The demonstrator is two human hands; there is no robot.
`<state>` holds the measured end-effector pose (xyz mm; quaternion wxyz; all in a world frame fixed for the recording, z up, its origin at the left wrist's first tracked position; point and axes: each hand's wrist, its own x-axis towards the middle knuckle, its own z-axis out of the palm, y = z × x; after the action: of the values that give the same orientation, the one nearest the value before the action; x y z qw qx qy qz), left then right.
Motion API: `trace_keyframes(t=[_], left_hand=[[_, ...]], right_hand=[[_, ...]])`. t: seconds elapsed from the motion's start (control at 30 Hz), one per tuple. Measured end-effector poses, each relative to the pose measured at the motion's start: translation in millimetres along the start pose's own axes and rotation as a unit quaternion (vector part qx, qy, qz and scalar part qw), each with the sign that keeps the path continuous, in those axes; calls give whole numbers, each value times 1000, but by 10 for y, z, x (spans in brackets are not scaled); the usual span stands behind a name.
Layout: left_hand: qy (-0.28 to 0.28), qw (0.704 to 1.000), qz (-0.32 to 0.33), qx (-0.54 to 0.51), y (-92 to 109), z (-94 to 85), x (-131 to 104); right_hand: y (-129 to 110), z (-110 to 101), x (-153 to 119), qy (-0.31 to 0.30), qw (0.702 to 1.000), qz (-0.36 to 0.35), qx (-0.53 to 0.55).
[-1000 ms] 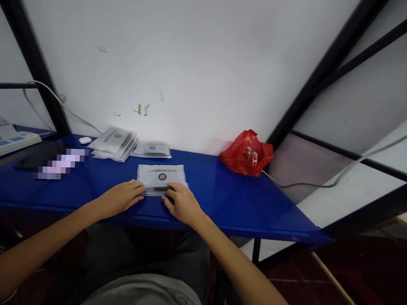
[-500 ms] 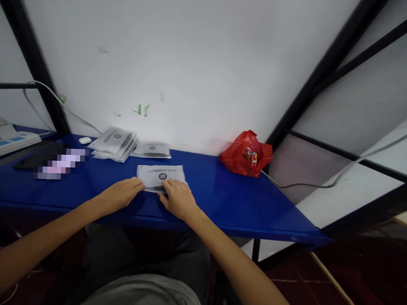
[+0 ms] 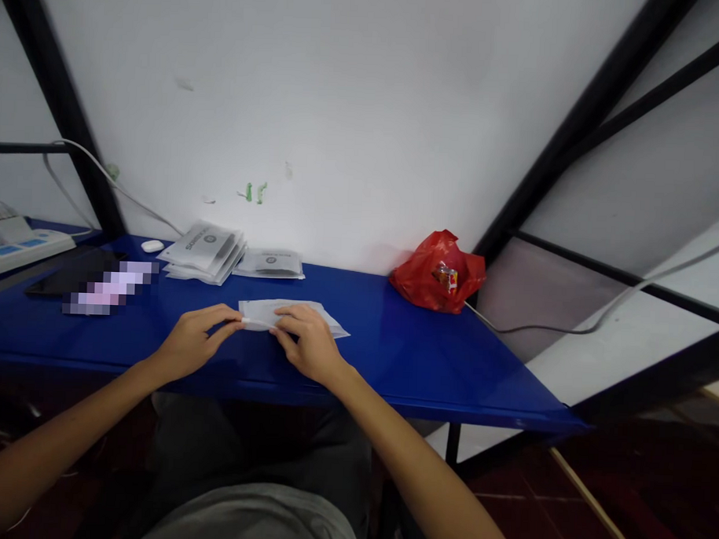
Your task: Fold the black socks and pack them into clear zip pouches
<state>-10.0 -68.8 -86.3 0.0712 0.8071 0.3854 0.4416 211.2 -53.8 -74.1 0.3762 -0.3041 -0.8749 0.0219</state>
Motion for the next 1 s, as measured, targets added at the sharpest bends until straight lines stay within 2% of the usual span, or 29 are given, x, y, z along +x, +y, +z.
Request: trace_keyframes(t=[0.2,0.53,0.7,0.83,1.0], left_hand=[[-13,1000,9,21,63,38,20],[-9,996,60,67,190,76,55],[-2,991,89,98,219,75,35],[25,989,95,112,200,33,40],[85,989,35,119,118,-152,47]], right_hand=[[-34,-15,47,-51,999,15,-7],[-205,-93,189,-56,997,-15,53],[-251,-131,186,-66,996,-37,46],[-179,-143,105,-60,998,-25,11],[77,-285,-75,-55,995,14,-84]])
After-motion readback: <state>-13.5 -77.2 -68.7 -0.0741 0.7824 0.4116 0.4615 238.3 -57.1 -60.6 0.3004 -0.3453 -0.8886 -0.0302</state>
